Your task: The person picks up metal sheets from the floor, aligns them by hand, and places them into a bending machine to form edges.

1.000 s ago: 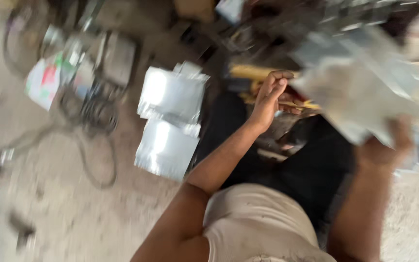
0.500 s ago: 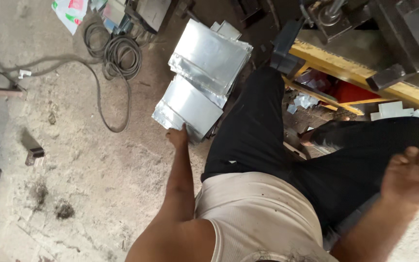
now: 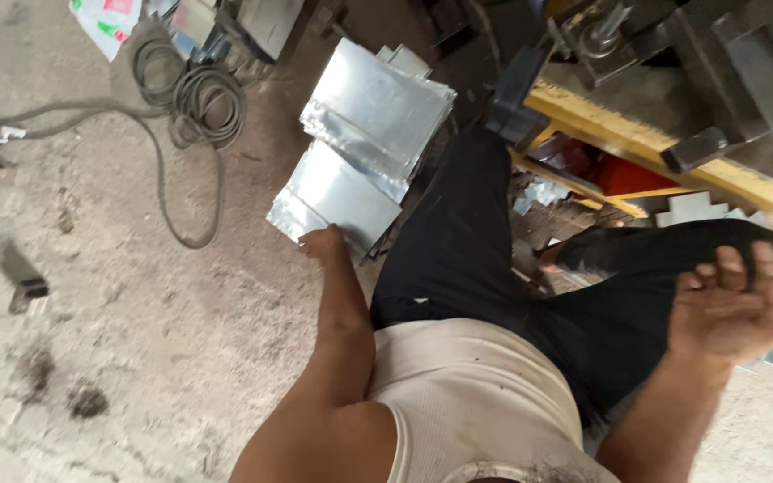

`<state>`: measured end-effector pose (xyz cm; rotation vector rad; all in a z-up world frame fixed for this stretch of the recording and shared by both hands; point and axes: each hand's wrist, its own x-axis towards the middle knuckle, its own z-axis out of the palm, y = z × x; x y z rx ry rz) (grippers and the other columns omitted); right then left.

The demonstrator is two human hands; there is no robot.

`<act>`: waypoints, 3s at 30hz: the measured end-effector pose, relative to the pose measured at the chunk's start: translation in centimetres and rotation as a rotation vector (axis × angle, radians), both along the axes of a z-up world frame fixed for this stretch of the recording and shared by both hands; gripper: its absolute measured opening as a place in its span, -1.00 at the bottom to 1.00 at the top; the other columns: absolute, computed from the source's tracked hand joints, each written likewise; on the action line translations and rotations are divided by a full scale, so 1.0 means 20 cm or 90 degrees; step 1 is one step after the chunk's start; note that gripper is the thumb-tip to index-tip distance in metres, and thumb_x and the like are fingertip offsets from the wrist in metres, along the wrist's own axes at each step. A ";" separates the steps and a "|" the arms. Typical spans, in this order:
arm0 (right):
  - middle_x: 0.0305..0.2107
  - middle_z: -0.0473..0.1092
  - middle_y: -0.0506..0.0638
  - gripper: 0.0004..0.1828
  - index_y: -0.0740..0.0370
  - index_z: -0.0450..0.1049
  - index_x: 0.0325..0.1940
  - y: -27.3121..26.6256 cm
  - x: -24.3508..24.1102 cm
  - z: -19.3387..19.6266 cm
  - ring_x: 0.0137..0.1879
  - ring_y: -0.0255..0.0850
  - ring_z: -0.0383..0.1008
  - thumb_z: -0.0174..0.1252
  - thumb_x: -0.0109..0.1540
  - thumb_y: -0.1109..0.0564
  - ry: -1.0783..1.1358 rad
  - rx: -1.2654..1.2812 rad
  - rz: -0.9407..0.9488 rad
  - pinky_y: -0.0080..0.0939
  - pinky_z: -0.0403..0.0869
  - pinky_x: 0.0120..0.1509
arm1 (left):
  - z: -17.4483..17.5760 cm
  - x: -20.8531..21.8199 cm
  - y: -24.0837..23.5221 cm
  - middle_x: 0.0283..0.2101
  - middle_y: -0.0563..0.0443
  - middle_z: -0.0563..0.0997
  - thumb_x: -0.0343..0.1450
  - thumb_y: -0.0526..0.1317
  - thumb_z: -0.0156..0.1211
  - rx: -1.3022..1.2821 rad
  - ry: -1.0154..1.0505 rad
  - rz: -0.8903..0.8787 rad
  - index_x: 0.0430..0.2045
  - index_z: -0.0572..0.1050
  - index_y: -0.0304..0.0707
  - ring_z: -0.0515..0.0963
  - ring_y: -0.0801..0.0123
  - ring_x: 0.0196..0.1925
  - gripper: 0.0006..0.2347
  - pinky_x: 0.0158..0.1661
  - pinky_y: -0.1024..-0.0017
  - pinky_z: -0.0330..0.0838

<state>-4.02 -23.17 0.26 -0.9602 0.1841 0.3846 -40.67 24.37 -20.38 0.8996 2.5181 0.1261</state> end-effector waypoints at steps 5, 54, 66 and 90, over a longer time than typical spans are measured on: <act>-0.10 0.49 0.06 -0.61 0.13 0.44 0.21 0.01 -0.03 -0.01 -0.11 -0.13 0.42 -0.02 0.49 -0.16 0.031 0.049 0.031 -0.14 0.40 -0.01 | -0.05 -0.05 0.02 0.35 -0.71 -0.02 0.27 -0.10 0.52 0.059 -0.059 -0.034 0.38 -0.34 -0.53 0.13 -0.34 0.38 0.06 0.27 -0.09 0.24; 0.21 0.32 0.03 -0.48 0.19 0.17 0.42 0.55 0.05 0.22 0.29 -0.19 0.31 0.04 0.39 0.09 -0.083 -0.152 -0.104 -0.16 0.30 0.38 | 1.93 1.41 -0.80 0.03 -0.15 0.53 0.47 -0.32 0.24 0.530 -0.773 -1.216 -0.06 0.60 -0.31 0.57 0.16 0.08 -0.81 0.08 0.32 0.49; 0.21 0.31 0.02 -0.43 0.20 0.10 0.51 0.50 0.03 0.18 0.25 -0.21 0.31 0.03 0.43 0.12 -0.145 -0.145 -0.061 -0.18 0.35 0.35 | 1.76 1.42 -0.66 0.01 -0.07 0.49 0.58 -0.28 0.14 0.496 -0.859 -1.001 -0.04 0.58 -0.37 0.52 0.41 -0.13 -0.83 -0.12 0.52 0.46; 0.12 0.39 0.09 -0.32 0.32 0.27 0.36 0.16 0.03 0.17 0.26 -0.10 0.38 0.23 0.21 0.03 0.055 -0.185 -0.137 -0.09 0.32 0.40 | 1.08 1.64 -1.16 0.11 -0.18 0.48 0.48 -0.25 0.25 -0.332 -1.151 -0.517 0.28 0.24 -0.42 0.61 0.19 -0.01 -0.51 -0.30 0.35 0.59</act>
